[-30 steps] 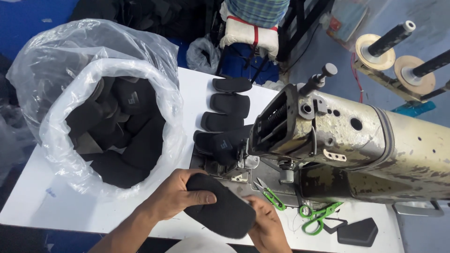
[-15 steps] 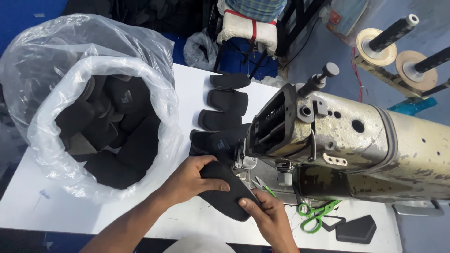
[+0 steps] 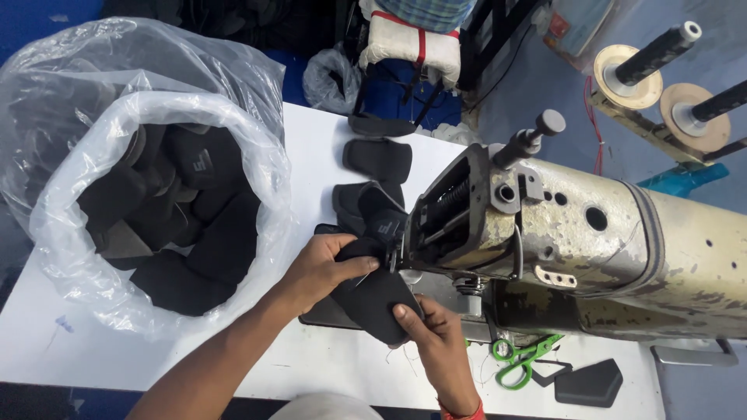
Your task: Picking black fabric shoe components from a bag and aligning them on a sewing machine table for assembly.
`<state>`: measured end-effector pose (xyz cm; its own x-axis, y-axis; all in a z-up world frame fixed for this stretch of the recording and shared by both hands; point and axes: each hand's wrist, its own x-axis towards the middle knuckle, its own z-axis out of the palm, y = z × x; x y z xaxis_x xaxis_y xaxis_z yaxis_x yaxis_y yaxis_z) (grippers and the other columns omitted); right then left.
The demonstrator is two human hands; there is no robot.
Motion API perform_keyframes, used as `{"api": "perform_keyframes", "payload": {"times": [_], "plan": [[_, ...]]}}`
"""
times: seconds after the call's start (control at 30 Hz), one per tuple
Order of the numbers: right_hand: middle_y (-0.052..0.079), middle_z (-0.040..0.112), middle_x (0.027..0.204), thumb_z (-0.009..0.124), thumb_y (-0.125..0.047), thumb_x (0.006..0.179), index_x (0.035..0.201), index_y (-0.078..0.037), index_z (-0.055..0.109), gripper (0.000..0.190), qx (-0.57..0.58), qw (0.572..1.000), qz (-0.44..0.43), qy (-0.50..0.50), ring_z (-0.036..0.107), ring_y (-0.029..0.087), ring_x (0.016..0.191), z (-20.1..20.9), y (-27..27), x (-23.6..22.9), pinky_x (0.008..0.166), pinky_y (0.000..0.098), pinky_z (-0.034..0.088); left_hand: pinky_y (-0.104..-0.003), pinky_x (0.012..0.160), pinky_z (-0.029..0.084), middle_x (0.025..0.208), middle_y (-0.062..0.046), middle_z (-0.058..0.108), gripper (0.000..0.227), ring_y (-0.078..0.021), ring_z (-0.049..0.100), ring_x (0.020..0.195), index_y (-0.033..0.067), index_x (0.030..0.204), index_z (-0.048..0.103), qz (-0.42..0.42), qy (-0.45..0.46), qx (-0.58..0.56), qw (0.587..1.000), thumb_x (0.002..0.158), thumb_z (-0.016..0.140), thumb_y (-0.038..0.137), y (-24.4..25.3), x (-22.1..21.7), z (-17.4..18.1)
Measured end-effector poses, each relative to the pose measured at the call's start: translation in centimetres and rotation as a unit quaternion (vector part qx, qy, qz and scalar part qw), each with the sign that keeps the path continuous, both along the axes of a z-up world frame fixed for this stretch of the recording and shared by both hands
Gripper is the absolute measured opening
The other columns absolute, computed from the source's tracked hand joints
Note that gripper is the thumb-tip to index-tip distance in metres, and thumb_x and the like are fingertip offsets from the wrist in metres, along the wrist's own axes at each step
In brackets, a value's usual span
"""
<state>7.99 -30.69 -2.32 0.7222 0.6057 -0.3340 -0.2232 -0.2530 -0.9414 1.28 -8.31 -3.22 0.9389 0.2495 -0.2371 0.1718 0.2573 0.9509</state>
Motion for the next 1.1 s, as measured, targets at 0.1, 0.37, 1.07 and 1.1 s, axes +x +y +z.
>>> {"api": "perform_keyframes", "payload": {"times": [0.1,0.37,1.07,1.1], "plan": [[0.01,0.074,0.072,0.069,-0.023,0.094,0.096,0.007,0.076,0.031,0.03,0.999,0.006,0.029,0.067,0.013,0.059,-0.5,-0.2,-0.1,0.055,0.0281,0.057,-0.025,0.065,0.056,0.079,-0.005,0.075,0.029,-0.01,0.068,0.069,0.0008,0.094,0.076,-0.007,0.009,-0.007,1.0,0.081,0.079,0.027,0.1,0.0,0.5],[0.009,0.073,0.075,0.069,-0.019,0.096,0.097,0.007,0.074,0.027,0.09,0.995,0.016,0.05,0.066,0.013,0.061,-1.3,0.5,-0.6,0.056,0.0276,0.056,-0.026,0.065,0.056,0.082,-0.006,0.075,0.031,-0.0094,0.067,0.07,-0.0021,0.1,0.077,-0.031,0.01,0.022,0.999,0.08,0.08,0.022,2.1,1.7,0.3],[0.011,0.079,0.081,0.068,-0.024,0.096,0.091,0.0,0.077,0.027,0.133,0.974,-0.153,0.101,0.075,0.015,0.064,-0.3,7.1,-4.7,0.053,0.0272,0.055,-0.025,0.068,0.053,0.081,-0.002,0.075,0.027,-0.008,0.066,0.072,0.0008,0.096,0.079,-0.266,-0.022,0.163,0.95,0.077,0.084,0.02,8.1,9.7,3.3],[0.011,0.079,0.081,0.068,-0.024,0.096,0.091,0.0,0.077,0.027,0.133,0.974,-0.153,0.101,0.075,0.015,0.064,-0.2,7.2,-4.8,0.053,0.0272,0.055,-0.025,0.068,0.053,0.081,-0.002,0.075,0.027,-0.008,0.066,0.072,0.0008,0.096,0.079,-0.266,-0.023,0.162,0.95,0.077,0.084,0.02,8.4,9.5,3.0]]}}
